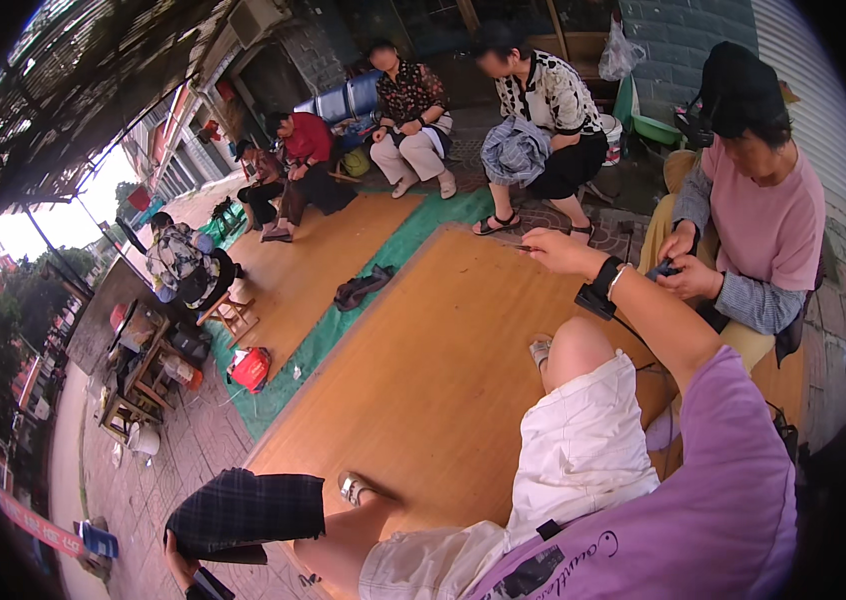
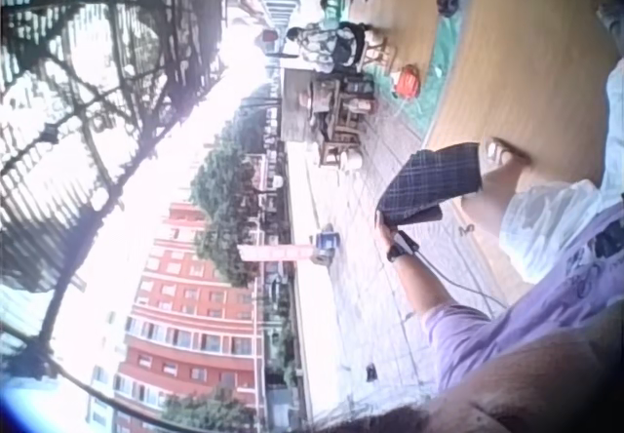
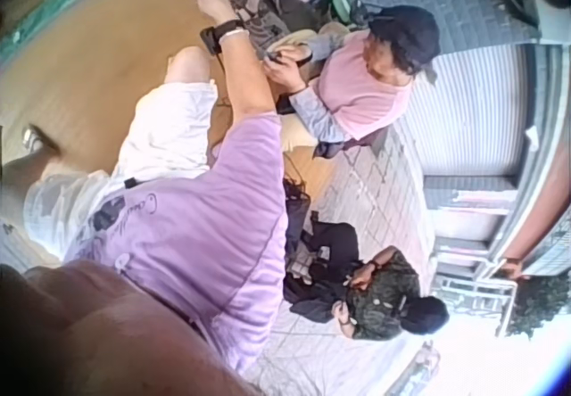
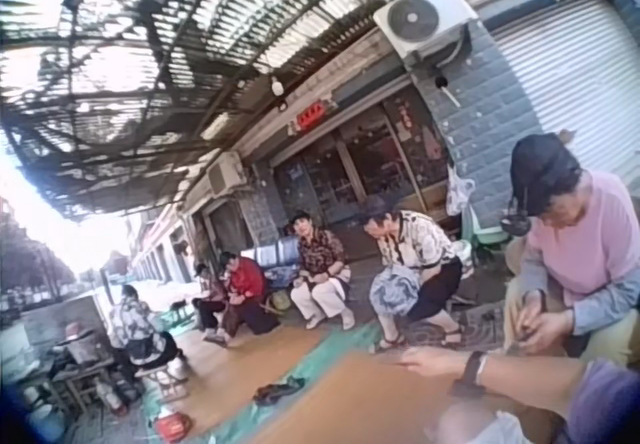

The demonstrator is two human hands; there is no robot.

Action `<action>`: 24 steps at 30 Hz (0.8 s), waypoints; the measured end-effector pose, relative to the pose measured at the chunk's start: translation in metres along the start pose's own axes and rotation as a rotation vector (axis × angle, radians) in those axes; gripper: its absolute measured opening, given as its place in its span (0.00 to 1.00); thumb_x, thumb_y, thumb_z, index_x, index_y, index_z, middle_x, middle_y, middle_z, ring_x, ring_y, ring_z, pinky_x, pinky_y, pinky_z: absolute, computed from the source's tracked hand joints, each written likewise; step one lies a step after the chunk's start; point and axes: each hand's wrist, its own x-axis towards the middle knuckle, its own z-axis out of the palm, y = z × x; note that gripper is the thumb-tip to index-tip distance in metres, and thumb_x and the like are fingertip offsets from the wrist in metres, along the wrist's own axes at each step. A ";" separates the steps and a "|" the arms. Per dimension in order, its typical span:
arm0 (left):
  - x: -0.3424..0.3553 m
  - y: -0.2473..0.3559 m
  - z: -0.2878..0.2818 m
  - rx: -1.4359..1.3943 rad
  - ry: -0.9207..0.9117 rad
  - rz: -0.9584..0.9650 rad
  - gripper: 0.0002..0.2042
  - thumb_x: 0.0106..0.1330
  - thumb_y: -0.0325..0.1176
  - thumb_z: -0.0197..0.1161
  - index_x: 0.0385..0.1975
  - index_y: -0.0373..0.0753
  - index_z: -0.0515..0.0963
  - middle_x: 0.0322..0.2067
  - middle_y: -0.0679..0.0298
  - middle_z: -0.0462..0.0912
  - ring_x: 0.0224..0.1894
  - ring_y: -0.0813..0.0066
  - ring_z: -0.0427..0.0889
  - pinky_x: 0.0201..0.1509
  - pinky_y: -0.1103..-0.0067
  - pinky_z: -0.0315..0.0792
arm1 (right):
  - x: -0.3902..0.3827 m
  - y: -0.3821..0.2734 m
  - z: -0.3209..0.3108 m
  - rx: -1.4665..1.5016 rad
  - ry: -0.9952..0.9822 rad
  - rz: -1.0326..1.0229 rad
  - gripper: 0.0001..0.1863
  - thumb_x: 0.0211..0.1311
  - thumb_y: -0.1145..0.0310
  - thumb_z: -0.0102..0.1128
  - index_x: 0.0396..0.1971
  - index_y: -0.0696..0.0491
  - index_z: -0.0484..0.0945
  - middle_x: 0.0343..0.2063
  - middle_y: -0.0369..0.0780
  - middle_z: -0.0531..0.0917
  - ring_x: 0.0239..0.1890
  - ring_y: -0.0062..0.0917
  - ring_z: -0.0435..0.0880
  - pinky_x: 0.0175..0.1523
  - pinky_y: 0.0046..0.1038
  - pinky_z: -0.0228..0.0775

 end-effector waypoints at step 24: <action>0.068 -0.098 0.115 0.091 0.011 -0.198 0.16 0.68 0.43 0.62 0.49 0.40 0.76 0.39 0.56 0.84 0.37 0.59 0.86 0.43 0.65 0.82 | 0.032 -0.024 0.068 0.091 -0.228 -0.113 0.12 0.65 0.75 0.53 0.46 0.58 0.78 0.46 0.46 0.78 0.50 0.42 0.77 0.58 0.36 0.68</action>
